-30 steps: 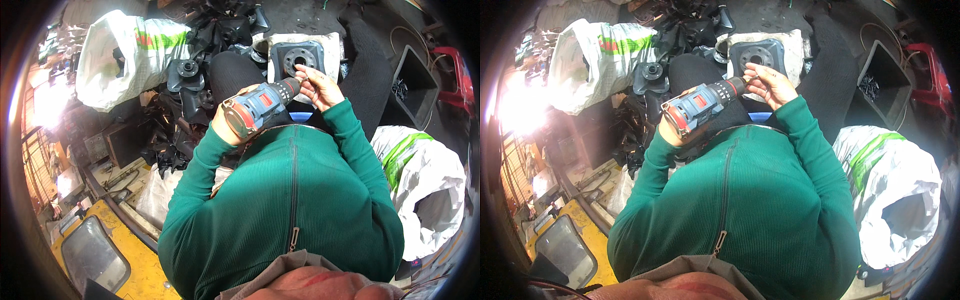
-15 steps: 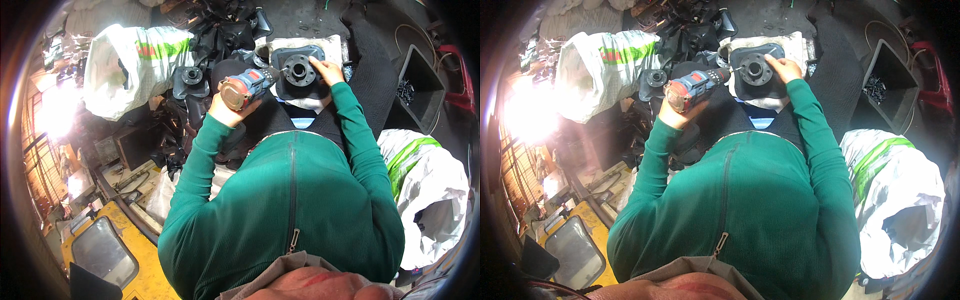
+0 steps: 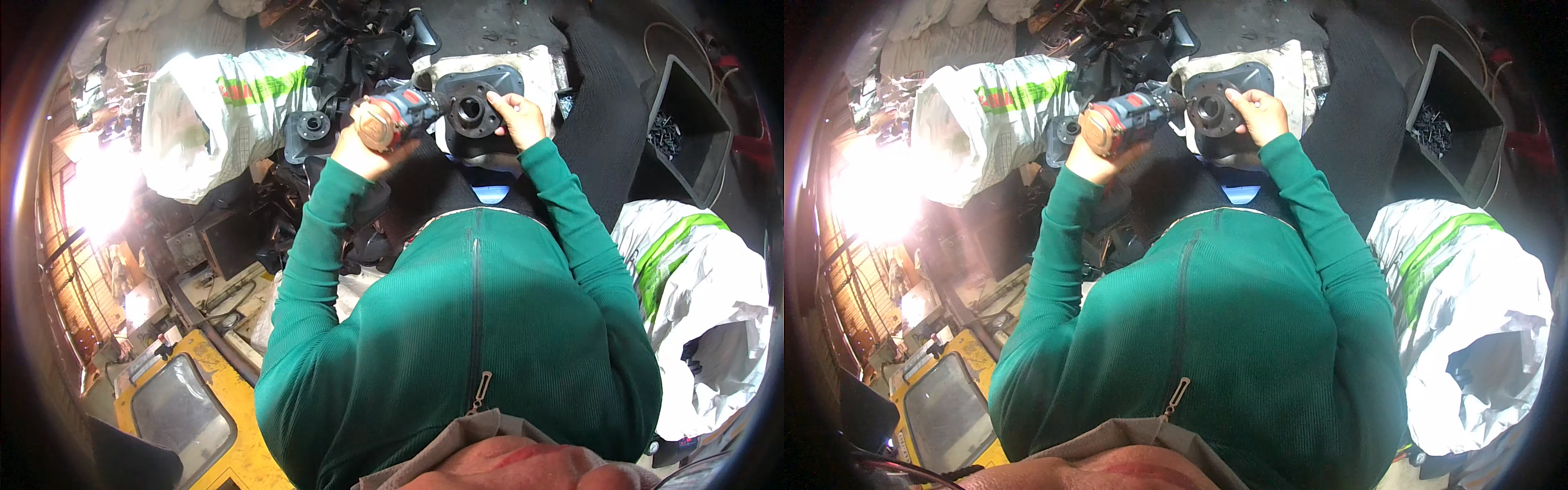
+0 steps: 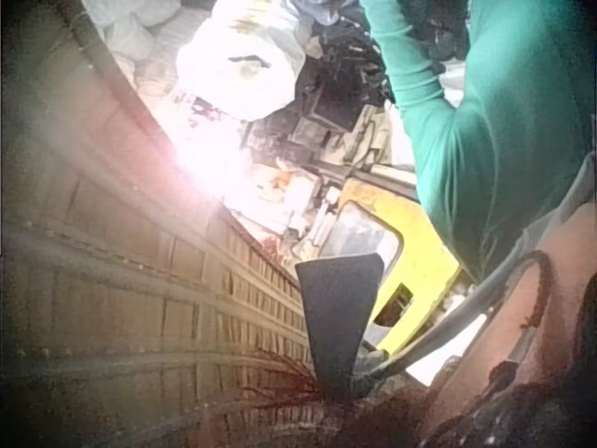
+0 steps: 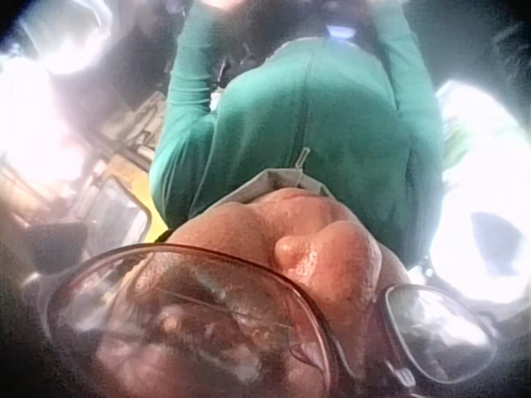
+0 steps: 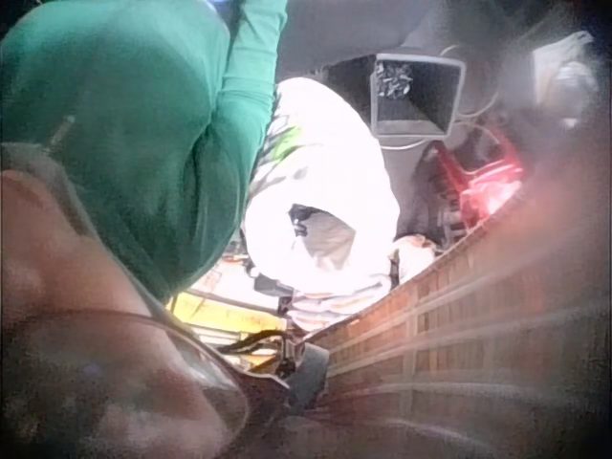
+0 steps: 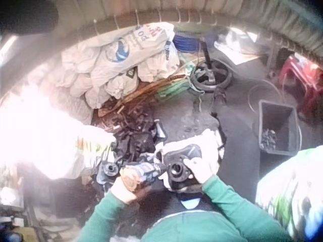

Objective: The person sits on the floor and uses a cordless drill to fasten screws into black plastic parts. They repeatedly pick up parts, align them, and drive screws before placing the assembled units aside.

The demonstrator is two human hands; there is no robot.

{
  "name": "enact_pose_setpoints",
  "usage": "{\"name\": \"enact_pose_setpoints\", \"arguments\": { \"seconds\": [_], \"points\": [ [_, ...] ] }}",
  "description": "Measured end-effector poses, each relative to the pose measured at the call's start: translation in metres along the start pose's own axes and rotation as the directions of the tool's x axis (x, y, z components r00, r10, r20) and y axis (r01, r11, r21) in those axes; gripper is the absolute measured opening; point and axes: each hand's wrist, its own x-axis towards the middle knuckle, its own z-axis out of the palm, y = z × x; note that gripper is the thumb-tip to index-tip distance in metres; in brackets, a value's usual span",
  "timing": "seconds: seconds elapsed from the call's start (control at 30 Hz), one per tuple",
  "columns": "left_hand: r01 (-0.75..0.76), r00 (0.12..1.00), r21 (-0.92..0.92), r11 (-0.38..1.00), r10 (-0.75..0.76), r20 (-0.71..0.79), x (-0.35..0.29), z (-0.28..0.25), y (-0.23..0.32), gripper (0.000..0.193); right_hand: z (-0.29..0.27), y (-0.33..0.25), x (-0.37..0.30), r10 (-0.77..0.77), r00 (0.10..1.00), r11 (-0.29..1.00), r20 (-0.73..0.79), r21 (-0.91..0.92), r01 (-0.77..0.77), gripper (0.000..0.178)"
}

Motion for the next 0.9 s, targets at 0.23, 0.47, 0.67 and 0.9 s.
{"name": "enact_pose_setpoints", "arguments": {
  "seconds": [0.23, 0.47, 0.67, 0.9],
  "points": [
    [0.048, 0.992, -0.195, 0.980, -0.024, 0.125, 0.023, -0.004, 0.010, 0.064, 0.002, 0.011, 0.013, 0.011, 0.998, 0.998, -0.054, -0.059, -0.015, 0.030],
    [0.189, 0.978, -0.297, 0.936, -0.151, 0.144, 0.024, 0.003, -0.004, 0.067, 0.000, 0.018, 0.021, 0.025, 0.997, 0.999, -0.077, -0.046, -0.029, 0.038],
    [0.036, 0.992, 0.048, 0.998, -0.042, 0.121, 0.028, 0.003, -0.006, 0.067, 0.000, 0.018, 0.012, 0.019, 0.995, 0.993, -0.102, -0.110, -0.030, 0.038],
    [0.014, 0.962, 0.297, 0.955, -0.094, 0.257, 0.045, 0.000, 0.040, 0.059, -0.007, 0.054, 0.021, -0.094, 0.971, 0.946, -0.221, -0.322, 0.018, 0.043]
  ]
}}
